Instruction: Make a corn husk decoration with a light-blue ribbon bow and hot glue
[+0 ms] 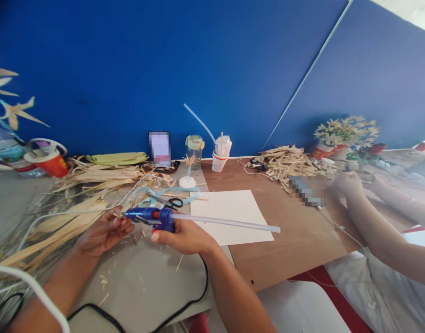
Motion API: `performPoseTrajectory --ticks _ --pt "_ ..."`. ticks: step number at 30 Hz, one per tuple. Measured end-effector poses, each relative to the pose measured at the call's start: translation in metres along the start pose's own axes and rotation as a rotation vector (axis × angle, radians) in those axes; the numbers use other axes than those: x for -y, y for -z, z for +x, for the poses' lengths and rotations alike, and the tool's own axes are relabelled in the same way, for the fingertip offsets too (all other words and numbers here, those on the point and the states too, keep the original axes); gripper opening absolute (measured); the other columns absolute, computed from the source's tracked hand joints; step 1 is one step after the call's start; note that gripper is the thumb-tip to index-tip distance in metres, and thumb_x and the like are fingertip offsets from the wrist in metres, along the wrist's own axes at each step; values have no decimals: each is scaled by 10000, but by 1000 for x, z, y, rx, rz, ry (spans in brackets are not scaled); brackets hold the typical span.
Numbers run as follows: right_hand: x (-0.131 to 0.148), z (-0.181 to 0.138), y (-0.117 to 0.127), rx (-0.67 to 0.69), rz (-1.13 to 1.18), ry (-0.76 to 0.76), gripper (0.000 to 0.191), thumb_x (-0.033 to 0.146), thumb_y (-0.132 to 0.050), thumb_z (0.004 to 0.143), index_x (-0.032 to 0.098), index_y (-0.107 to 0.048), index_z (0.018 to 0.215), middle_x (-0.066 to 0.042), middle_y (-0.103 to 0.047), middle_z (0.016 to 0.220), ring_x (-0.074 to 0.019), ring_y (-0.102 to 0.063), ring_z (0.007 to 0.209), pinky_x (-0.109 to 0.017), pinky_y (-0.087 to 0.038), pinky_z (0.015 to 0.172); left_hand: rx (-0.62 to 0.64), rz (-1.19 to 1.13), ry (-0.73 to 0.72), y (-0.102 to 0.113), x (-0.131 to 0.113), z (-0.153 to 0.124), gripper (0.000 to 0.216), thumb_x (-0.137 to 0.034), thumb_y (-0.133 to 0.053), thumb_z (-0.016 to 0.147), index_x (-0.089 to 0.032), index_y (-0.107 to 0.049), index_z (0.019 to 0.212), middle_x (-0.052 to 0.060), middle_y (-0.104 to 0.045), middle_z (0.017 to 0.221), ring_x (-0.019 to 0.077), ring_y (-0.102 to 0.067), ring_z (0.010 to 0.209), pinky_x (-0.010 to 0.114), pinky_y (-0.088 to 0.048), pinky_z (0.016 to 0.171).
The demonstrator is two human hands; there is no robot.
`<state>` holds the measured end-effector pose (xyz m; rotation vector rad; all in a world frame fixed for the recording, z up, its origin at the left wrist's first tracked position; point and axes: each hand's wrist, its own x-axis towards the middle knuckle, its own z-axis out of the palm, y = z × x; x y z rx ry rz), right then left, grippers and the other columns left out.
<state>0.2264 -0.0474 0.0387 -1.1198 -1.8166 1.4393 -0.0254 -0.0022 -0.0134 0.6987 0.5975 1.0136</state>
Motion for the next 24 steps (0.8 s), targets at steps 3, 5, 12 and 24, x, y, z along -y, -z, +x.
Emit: performPoseTrajectory --ticks 3,5,12,24 --pt "6 -3 -1 -11 -3 21 382 523 -635 782 166 -641 916 -21 -602 846 -149 -545 761 -250 -450 677 80 24 -23 0 -1 -2 223 -179 -849 623 -163 -650 722 -5 -618 560 84 -529 505 212 -438 520" --pt "8 -4 -2 -17 -3 52 368 496 -647 781 167 -642 946 -36 -621 911 -171 -573 830 -270 -472 738 110 46 -42 1 -1 -3 209 -195 -837 643 -164 -644 717 -10 -609 560 82 -515 501 213 -421 511" --pt "7 -6 -2 -3 -53 131 387 517 -648 788 171 -623 959 -41 -622 965 -194 -578 918 -291 -477 825 191 101 -80 4 -2 -3 178 -236 -800 692 -166 -638 719 -20 -599 591 85 -526 534 228 -434 547" --pt "10 -7 2 7 -97 150 359 514 -637 805 177 -591 922 -30 -597 912 -167 -559 841 -264 -460 743 2 311 -60 4 -9 -4 188 -219 -851 602 -173 -693 692 -6 -639 705 103 -593 610 213 -488 583"
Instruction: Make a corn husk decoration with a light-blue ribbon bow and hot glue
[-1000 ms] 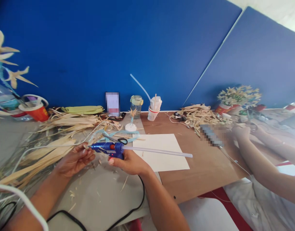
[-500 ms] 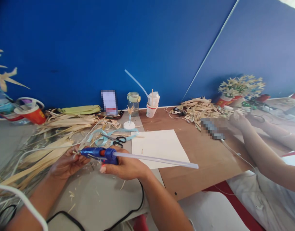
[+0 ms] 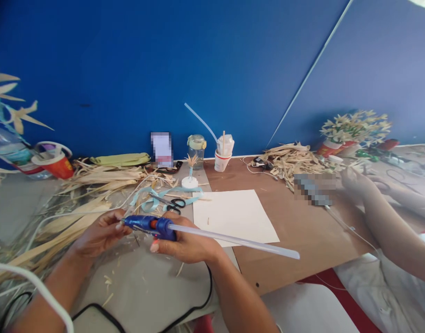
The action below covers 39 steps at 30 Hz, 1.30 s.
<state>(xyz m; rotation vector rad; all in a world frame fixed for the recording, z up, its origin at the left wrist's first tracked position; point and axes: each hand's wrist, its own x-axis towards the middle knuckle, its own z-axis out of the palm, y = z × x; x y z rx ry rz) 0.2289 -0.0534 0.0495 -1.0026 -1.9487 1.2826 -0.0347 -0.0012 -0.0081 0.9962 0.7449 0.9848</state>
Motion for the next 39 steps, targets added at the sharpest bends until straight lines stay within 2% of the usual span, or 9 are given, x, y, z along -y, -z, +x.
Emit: performPoseTrajectory --ticks 3,7,11,20,27,34,39 --pt "-6 -1 2 -14 24 -34 381 516 -633 812 174 -592 977 -43 -623 943 -174 -578 850 -272 -474 742 -37 180 -104 1 -2 3 158 -233 -832 634 -169 -707 707 15 -654 798 108 -583 685 203 -468 620" --pt "-11 -3 4 -32 34 -63 443 566 -625 799 168 -608 992 -48 -633 932 -174 -579 824 -275 -483 717 -67 379 -278 1 -5 5 102 -269 -757 731 -181 -716 760 29 -648 810 136 -575 768 233 -459 704" --pt "-10 -3 5 -48 47 -79 472 601 -621 781 159 -615 947 -53 -631 892 -164 -569 774 -262 -477 672 -89 503 -361 -4 -9 3 118 -295 -708 773 -177 -706 772 35 -629 786 149 -564 746 239 -440 658" --pt "-11 0 1 -27 168 -121 511 591 -655 748 158 -600 1015 -68 -650 901 -183 -587 778 -305 -496 695 -40 572 -354 -12 -10 -1 144 -305 -658 815 -167 -693 797 46 -620 801 164 -560 763 253 -424 663" --pt "-14 0 1 -31 83 -102 478 597 -611 788 149 -619 955 -68 -619 897 -180 -564 783 -297 -477 703 -24 567 -349 -11 -7 -1 151 -314 -646 825 -169 -680 805 33 -587 778 151 -528 733 249 -402 643" --pt "-13 1 2 -55 -54 -50 461 616 -573 809 157 -611 840 -41 -573 794 -166 -512 733 -275 -448 657 -23 567 -347 -13 -8 -1 167 -326 -643 823 -167 -673 785 33 -586 770 151 -530 726 244 -404 636" --pt "-13 2 3 -38 -53 -30 472 632 -549 816 162 -595 798 -24 -527 733 -164 -478 728 -269 -427 645 -34 585 -341 -13 -9 -1 159 -321 -645 818 -170 -682 787 39 -600 778 155 -539 729 245 -405 633"
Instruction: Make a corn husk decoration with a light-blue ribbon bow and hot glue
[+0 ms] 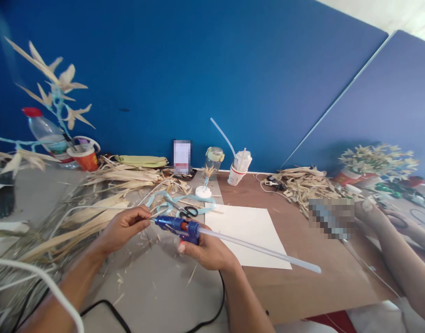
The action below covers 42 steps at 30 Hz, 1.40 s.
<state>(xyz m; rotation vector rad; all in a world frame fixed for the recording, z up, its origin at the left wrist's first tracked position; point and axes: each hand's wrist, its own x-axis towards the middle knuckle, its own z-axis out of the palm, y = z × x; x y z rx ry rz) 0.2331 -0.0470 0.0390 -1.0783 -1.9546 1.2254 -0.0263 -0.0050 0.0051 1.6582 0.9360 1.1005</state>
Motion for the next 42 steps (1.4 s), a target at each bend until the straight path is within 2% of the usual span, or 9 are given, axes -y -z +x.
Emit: performPoseTrajectory --ticks 9,13,18,21,25,29,37,42 --pt "-4 -1 -1 31 11 -67 494 634 -527 829 157 -633 897 -9 -502 709 -158 -460 722 -260 -419 638 -1 -2 3 0 0 0 181 -341 -649 811 -166 -688 779 38 -598 756 156 -540 722 243 -406 623" --pt "-4 -2 -1 17 -13 -57 485 628 -530 829 155 -627 877 -3 -485 686 -144 -434 687 -242 -399 591 -8 13 -2 -1 0 0 162 -322 -648 811 -169 -694 785 41 -605 764 156 -538 716 247 -411 626" --pt "-11 -3 -1 14 6 -149 482 628 -560 810 151 -622 830 1 -487 677 -125 -408 645 -230 -374 557 -8 2 0 -1 1 0 153 -312 -649 809 -167 -693 791 34 -597 759 147 -529 700 242 -408 617" --pt "-14 -3 0 20 47 -166 501 627 -580 796 138 -645 884 -14 -541 722 -132 -444 665 -241 -399 583 -13 -20 11 0 2 0 161 -322 -656 804 -166 -688 781 32 -592 753 146 -530 703 235 -411 611" --pt "-17 -4 0 27 171 -185 562 639 -627 754 137 -673 1001 -78 -653 907 -177 -555 768 -297 -469 693 -13 -41 53 0 3 1 161 -329 -664 797 -169 -685 788 29 -587 738 148 -527 704 228 -413 595" --pt "-17 -4 0 10 214 -185 649 695 -629 712 132 -684 1029 -119 -672 991 -201 -587 809 -337 -487 735 -29 -60 83 -1 3 1 156 -326 -680 778 -171 -682 790 23 -585 744 148 -521 704 235 -425 611" --pt "-16 -2 3 -48 278 -88 649 710 -620 709 123 -665 982 -108 -649 906 -168 -550 752 -285 -454 641 -77 -72 190 0 4 3 228 -385 -737 709 -173 -691 776 11 -604 713 137 -510 663 243 -418 617" --pt "-20 4 1 -232 318 -47 569 674 -608 744 150 -652 962 -94 -648 928 -173 -557 778 -317 -464 731 -133 -117 269 2 4 5 311 -432 -779 647 -160 -689 768 -6 -581 653 114 -480 588 228 -385 559"
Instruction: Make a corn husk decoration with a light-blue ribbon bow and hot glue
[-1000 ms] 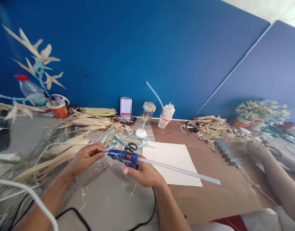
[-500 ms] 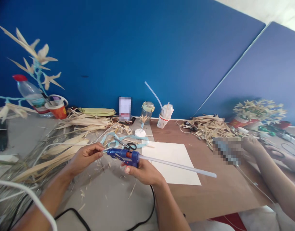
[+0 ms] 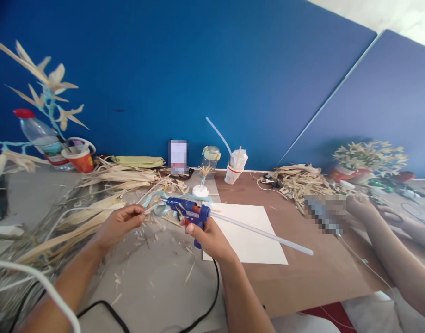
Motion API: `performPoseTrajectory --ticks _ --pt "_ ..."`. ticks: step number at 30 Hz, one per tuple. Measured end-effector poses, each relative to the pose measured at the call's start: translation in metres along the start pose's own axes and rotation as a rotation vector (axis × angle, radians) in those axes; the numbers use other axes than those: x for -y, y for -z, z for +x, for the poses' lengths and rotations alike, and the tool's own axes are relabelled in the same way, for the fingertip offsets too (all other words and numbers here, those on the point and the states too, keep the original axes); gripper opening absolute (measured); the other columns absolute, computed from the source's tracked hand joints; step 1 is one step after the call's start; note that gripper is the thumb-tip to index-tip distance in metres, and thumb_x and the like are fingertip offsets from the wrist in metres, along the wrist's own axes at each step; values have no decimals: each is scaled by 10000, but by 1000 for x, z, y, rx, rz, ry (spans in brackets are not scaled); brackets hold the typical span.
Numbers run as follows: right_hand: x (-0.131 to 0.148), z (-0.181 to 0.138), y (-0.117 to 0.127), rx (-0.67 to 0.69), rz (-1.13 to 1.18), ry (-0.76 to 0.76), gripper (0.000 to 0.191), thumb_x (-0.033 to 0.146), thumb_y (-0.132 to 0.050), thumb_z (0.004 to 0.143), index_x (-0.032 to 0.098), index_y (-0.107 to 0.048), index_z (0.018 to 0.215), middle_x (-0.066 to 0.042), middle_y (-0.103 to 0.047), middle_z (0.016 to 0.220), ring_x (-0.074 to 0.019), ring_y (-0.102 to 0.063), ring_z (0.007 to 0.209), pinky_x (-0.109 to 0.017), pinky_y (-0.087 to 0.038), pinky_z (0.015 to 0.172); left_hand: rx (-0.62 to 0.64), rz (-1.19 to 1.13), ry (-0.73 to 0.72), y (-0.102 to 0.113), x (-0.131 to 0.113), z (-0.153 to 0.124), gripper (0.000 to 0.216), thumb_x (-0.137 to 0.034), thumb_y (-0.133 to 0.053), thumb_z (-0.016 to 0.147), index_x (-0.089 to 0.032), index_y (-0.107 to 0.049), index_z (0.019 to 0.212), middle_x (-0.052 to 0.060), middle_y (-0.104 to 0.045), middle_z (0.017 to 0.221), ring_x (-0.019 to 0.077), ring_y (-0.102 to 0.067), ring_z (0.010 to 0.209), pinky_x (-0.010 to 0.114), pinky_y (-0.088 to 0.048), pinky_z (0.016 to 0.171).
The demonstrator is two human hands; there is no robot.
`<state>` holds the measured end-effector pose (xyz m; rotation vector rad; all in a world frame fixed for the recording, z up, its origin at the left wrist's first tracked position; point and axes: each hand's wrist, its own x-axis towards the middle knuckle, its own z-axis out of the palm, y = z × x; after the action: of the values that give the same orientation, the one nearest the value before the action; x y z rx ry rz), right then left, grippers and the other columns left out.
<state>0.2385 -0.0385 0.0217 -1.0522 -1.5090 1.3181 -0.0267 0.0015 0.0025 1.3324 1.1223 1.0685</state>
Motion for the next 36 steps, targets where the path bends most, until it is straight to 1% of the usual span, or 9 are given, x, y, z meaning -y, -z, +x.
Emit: performPoseTrajectory --ticks 2,8,15,18,22,26,29,32,36 --pt "-2 2 0 -80 0 -4 537 655 -590 768 154 -663 948 -84 -647 885 -172 -553 766 -308 -460 724 -15 -50 48 0 -1 0 341 -448 -795 622 -156 -682 757 -18 -561 627 103 -461 563 219 -370 538" --pt "0 7 -1 -243 13 -54 513 633 -582 766 150 -689 899 -70 -632 776 -146 -518 669 -242 -381 549 -63 -268 151 -2 -5 -3 363 -421 -842 574 -150 -673 747 -31 -575 645 68 -441 550 197 -381 561" --pt "-1 14 -5 -433 -85 -139 445 565 -604 741 136 -663 841 -32 -601 680 -106 -436 534 -234 -347 491 -50 -422 233 -3 -5 -1 359 -336 -882 532 -147 -655 737 -48 -583 630 42 -441 516 185 -398 565" --pt "-2 15 -5 -475 -161 -106 386 523 -588 768 146 -645 832 -17 -586 661 -116 -453 533 -245 -364 505 -41 -456 231 -2 -3 -1 346 -316 -882 538 -146 -650 731 -46 -593 632 34 -425 502 181 -392 552" --pt "3 8 0 -542 -326 -45 338 486 -592 772 163 -642 860 -24 -593 665 -168 -532 609 -277 -415 562 -17 -479 220 -3 1 1 328 -309 -876 552 -145 -654 729 -34 -607 658 31 -413 494 188 -393 544" --pt "5 -9 13 -580 -589 -14 274 445 -577 779 184 -638 837 -54 -622 784 -208 -592 723 -315 -461 663 -6 -497 215 -5 4 2 335 -312 -879 545 -143 -660 735 -34 -594 646 32 -413 491 197 -406 555" --pt "-4 -28 26 -610 -762 -45 236 414 -564 780 183 -610 756 -80 -607 870 -212 -607 760 -327 -472 719 6 -527 196 -7 3 2 344 -311 -883 533 -136 -658 726 -48 -559 597 26 -391 473 191 -397 541" --pt "-19 -45 37 -626 -881 -97 235 406 -560 784 181 -569 721 -91 -578 864 -212 -610 741 -327 -478 718 25 -544 176 -8 1 2 352 -307 -884 526 -127 -658 728 -60 -524 552 24 -375 460 176 -361 507" --pt "-38 -59 45 -613 -1023 -180 198 352 -590 778 157 -586 808 -124 -584 959 -234 -632 784 -337 -480 735 50 -545 200 -9 2 2 359 -306 -885 525 -126 -650 728 -50 -558 570 20 -383 455 179 -368 518"
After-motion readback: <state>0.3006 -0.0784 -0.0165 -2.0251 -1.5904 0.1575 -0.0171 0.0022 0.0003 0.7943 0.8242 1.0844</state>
